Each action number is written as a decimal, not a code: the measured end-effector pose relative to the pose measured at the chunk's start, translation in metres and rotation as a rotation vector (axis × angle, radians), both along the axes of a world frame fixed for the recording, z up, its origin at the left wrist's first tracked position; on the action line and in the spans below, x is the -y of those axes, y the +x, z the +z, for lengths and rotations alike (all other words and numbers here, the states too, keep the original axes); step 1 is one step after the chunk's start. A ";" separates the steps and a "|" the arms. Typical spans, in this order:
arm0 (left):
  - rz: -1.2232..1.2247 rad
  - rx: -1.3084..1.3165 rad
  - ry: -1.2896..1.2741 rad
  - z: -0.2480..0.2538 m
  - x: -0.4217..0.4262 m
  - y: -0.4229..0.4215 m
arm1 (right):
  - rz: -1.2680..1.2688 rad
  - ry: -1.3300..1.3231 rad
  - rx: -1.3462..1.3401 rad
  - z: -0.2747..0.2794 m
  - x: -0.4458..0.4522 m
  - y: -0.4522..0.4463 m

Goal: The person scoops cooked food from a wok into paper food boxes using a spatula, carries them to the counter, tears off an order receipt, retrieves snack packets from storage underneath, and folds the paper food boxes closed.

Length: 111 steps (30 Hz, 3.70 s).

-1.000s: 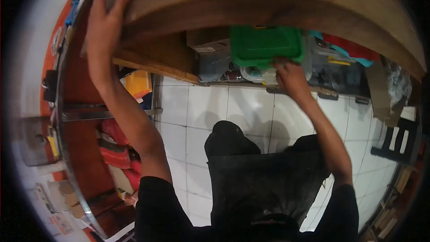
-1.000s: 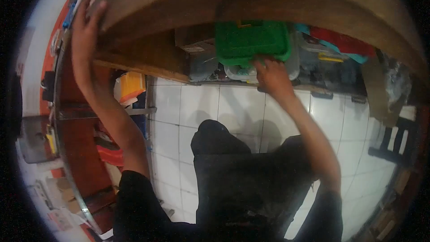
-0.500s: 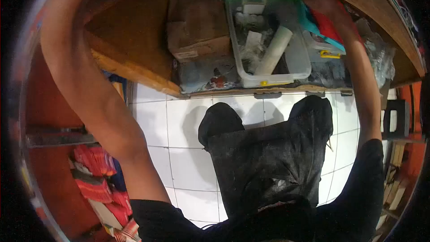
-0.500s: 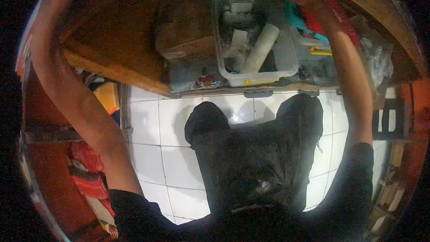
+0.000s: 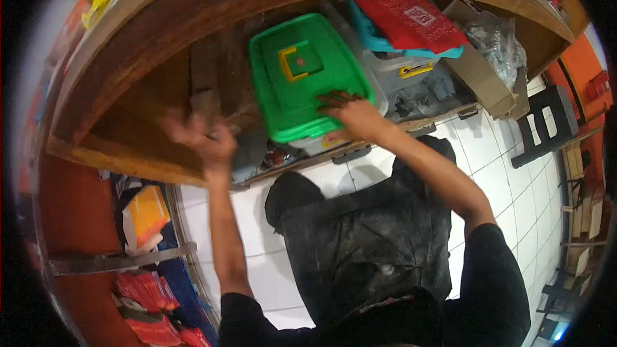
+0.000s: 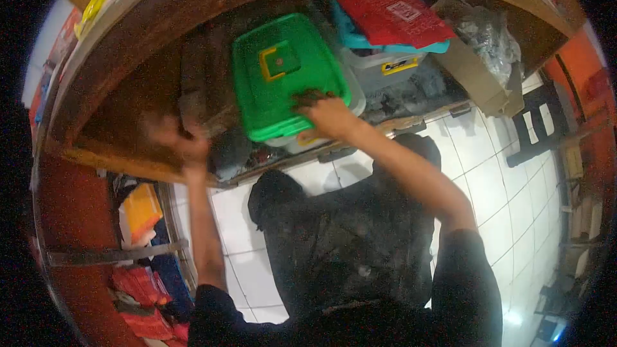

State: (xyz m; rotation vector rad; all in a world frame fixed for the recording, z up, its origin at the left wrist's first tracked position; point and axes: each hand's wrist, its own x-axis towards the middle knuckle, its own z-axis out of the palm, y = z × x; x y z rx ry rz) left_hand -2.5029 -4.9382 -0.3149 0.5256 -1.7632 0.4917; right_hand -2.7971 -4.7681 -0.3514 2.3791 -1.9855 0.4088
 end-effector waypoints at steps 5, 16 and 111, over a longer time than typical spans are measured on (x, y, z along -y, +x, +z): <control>0.184 0.237 0.529 -0.131 0.053 0.007 | -0.236 -0.292 -0.072 0.026 0.007 -0.116; 0.591 0.623 0.919 -0.098 0.131 0.017 | -0.560 -0.025 -0.413 0.096 0.027 -0.261; -0.299 0.674 0.729 -0.058 -0.218 -0.390 | -0.373 -0.989 0.619 -0.007 -0.096 -0.410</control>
